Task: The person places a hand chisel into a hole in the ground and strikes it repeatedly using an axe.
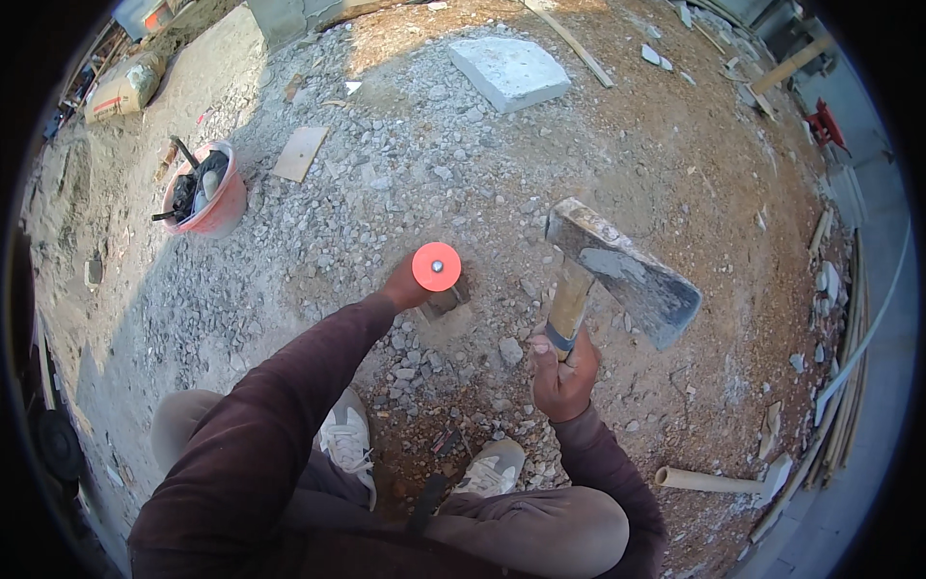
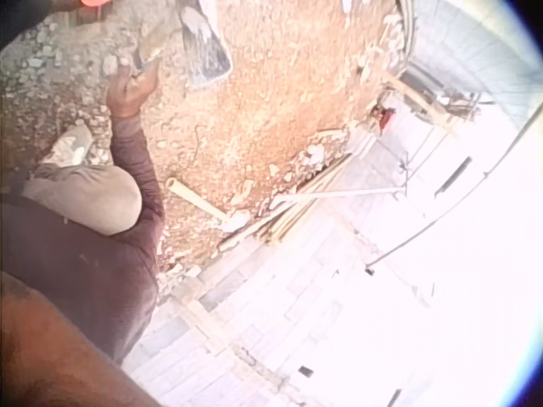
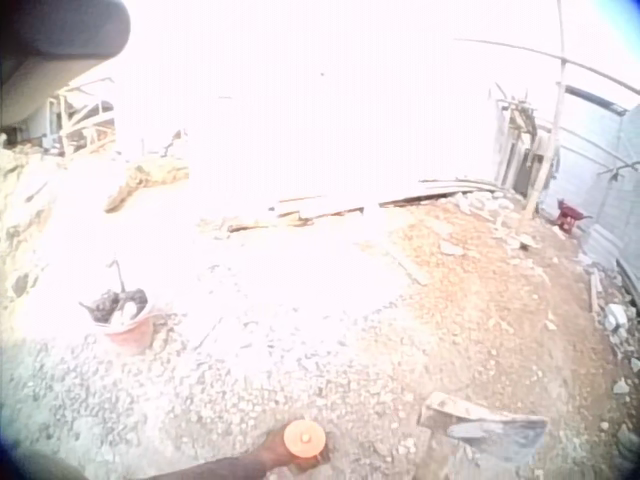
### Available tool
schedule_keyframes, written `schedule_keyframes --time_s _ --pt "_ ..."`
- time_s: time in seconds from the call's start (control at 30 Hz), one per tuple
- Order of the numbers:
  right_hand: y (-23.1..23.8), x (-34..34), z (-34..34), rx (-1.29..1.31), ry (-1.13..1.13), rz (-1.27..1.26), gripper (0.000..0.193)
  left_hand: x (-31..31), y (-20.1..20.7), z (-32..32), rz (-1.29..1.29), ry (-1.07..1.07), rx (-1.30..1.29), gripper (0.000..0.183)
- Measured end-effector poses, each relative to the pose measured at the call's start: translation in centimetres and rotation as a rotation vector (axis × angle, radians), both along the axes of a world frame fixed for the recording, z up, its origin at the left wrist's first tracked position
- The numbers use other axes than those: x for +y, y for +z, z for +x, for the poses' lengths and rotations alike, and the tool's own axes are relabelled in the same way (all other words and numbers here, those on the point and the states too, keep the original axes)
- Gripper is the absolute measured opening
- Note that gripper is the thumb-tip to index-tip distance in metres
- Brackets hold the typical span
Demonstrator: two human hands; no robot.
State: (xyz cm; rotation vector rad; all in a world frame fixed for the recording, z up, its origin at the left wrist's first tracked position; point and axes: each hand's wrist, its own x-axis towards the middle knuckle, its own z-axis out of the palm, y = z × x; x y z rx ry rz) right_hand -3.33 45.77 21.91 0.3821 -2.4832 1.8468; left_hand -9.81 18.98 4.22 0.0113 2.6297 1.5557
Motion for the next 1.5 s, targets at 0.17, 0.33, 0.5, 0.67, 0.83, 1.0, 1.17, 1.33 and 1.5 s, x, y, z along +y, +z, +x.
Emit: schedule_keyframes --time_s 0.17,0.33,0.5,0.67,0.83,1.0,1.17,1.33,1.5 --pt "-1.6 -0.8 -1.6 0.189 0.102 -0.355 0.028 0.8 1.1 -0.4 0.003 -0.047 0.008 0.029" --pt "-6.7 0.2 -1.7 -0.271 0.306 0.733 0.033 0.5 0.3 -1.6 -0.038 -0.146 0.189 0.021" --pt "-2.1 0.0 -1.9 -0.212 0.209 0.45 0.036 -4.3 -0.6 -4.1 -0.117 -0.033 0.199 0.013" --pt "-0.6 2.3 -1.4 -0.165 0.131 0.269 0.03 -3.1 5.0 -3.9 0.373 0.234 -0.168 0.015" --pt "-1.1 3.0 -0.7 -0.173 0.12 0.199 0.026 -0.7 9.2 -2.6 0.05 0.012 0.017 0.019" --pt "-1.7 2.7 -0.6 -0.118 0.105 0.048 0.027 -0.6 8.2 -1.8 -0.081 -0.364 -0.008 0.022" --pt "-2.2 4.6 -0.1 -0.145 0.096 0.074 0.03 0.7 8.9 -3.2 -0.193 -0.418 -0.29 0.023" --pt "-3.3 4.8 0.3 -0.159 0.063 -0.003 0.029 0.2 3.8 -1.6 -0.351 -0.206 0.336 0.02" --pt "-4.6 6.4 0.8 -0.198 -0.016 -0.065 0.027 4.8 5.7 -1.4 -0.215 -0.152 0.123 0.018"
